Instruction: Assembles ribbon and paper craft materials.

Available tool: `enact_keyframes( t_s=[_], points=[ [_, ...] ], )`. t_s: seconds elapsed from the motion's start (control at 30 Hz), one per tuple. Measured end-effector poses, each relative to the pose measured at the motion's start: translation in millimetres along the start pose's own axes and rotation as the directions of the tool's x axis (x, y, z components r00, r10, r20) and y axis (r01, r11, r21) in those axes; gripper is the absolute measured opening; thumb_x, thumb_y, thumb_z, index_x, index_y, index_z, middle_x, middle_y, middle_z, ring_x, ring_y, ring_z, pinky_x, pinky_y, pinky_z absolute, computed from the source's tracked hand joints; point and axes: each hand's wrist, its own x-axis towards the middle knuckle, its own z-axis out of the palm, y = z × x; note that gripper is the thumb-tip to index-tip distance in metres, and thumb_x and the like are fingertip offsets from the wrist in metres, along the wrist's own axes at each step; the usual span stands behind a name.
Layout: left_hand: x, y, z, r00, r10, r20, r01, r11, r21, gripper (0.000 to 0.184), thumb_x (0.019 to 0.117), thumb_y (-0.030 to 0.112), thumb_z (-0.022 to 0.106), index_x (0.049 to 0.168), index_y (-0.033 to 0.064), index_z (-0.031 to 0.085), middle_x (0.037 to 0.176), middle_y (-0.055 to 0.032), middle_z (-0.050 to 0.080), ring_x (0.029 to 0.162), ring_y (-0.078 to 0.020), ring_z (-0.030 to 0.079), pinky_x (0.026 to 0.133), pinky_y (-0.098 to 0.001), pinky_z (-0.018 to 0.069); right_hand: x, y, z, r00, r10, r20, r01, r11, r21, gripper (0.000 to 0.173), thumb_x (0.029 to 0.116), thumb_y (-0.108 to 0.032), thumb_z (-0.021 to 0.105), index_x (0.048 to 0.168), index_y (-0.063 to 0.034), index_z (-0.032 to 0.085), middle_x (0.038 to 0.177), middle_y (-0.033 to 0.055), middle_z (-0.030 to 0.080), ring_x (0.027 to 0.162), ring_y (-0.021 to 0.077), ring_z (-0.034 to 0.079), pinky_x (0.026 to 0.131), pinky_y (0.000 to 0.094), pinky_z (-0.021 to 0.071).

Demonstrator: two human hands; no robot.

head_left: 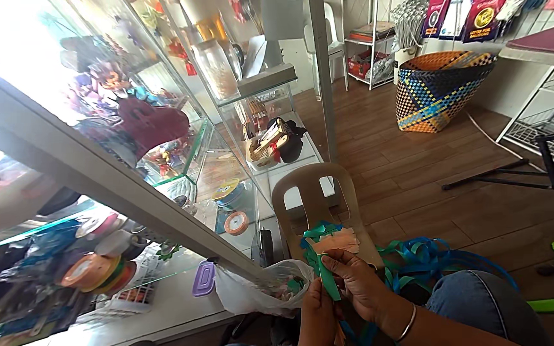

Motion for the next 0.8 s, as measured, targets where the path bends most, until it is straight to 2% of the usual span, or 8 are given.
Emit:
enact_keyframes(
  t_s=[0.27,0.4,0.5,0.63,0.67,0.73,0.8],
  points=[
    [-0.1,-1.2,-0.2,1.000,0.004,0.007,-0.004,1.000,0.007,0.024,0.1079,0.004,0.036,0.108,-0.0011,0.060,0.072,0.0006,0.062,0.055,-0.0059,0.057,0.055,-0.0221,0.0535,0.3,1.0,-0.4,1.000,-0.003,-0.001,0.003,1.000,0.010,0.015,0.0974,-0.008,0.068,0.111,-0.0019,0.063,0.094,0.0078,0.069,0.078,0.0135,0.069,0.071,0.0267,0.0589],
    [0.5,-1.0,-1.1,0.999,0.011,0.048,-0.010,1.000,-0.022,0.027,0.1091,0.006,0.032,0.115,-0.0016,0.057,0.077,0.0012,0.063,0.059,-0.0052,0.059,0.058,-0.0215,0.0543,1.5,0.9,-1.2,1.000,-0.024,-0.014,0.024,1.000,-0.003,0.015,0.0972,-0.007,0.068,0.111,-0.0021,0.063,0.093,0.0070,0.069,0.075,0.0118,0.068,0.068,0.0244,0.0573],
    [0.5,-1.8,-1.7,0.998,-0.015,0.063,0.025,0.987,-0.160,0.033,0.1112,0.013,0.025,0.119,-0.0001,0.055,0.079,-0.0001,0.065,0.061,-0.0063,0.061,0.060,-0.0229,0.0559,3.3,1.5,-2.7,0.998,-0.054,-0.016,0.054,0.999,-0.005,0.015,0.0968,-0.006,0.068,0.110,-0.0013,0.063,0.093,0.0067,0.069,0.075,0.0109,0.067,0.068,0.0235,0.0571],
    [2.3,-3.6,-5.1,0.991,-0.027,0.129,0.063,0.959,-0.277,0.058,0.1100,0.032,0.006,0.121,0.0000,0.053,0.081,-0.0014,0.065,0.064,-0.0081,0.062,0.062,-0.0233,0.0568,3.2,1.0,-2.5,0.997,-0.067,-0.032,0.066,0.997,-0.026,0.015,0.0967,-0.007,0.069,0.110,-0.0017,0.064,0.093,0.0064,0.068,0.074,0.0104,0.066,0.066,0.0224,0.0557],
    [2.2,-3.2,-5.2,0.991,-0.023,0.131,0.058,0.961,-0.269,0.057,0.1104,0.032,0.009,0.121,-0.0003,0.054,0.081,-0.0009,0.065,0.064,-0.0079,0.062,0.062,-0.0234,0.0567,3.0,0.8,-2.4,0.997,-0.068,-0.034,0.067,0.997,-0.037,0.016,0.0969,-0.007,0.069,0.111,-0.0019,0.064,0.094,0.0063,0.069,0.074,0.0101,0.066,0.066,0.0221,0.0554],
    [1.4,-0.8,-3.9,0.993,-0.024,0.116,0.052,0.968,-0.246,0.039,0.1110,0.021,0.023,0.119,0.0002,0.055,0.081,0.0002,0.064,0.063,-0.0064,0.061,0.062,-0.0229,0.0564,3.2,1.0,-2.4,0.997,-0.074,-0.038,0.073,0.997,-0.036,0.016,0.0965,-0.007,0.069,0.110,-0.0016,0.064,0.094,0.0064,0.069,0.074,0.0100,0.067,0.065,0.0218,0.0560],
    [1.1,1.0,-1.6,0.996,-0.035,0.087,0.054,0.973,-0.224,0.028,0.1102,0.013,0.031,0.116,0.0006,0.056,0.079,0.0005,0.064,0.061,-0.0056,0.061,0.061,-0.0221,0.0563,4.0,1.7,-2.5,0.996,-0.081,-0.039,0.080,0.996,-0.031,0.015,0.0963,-0.006,0.069,0.110,-0.0011,0.064,0.093,0.0064,0.069,0.075,0.0101,0.067,0.066,0.0218,0.0558]
  ],
)
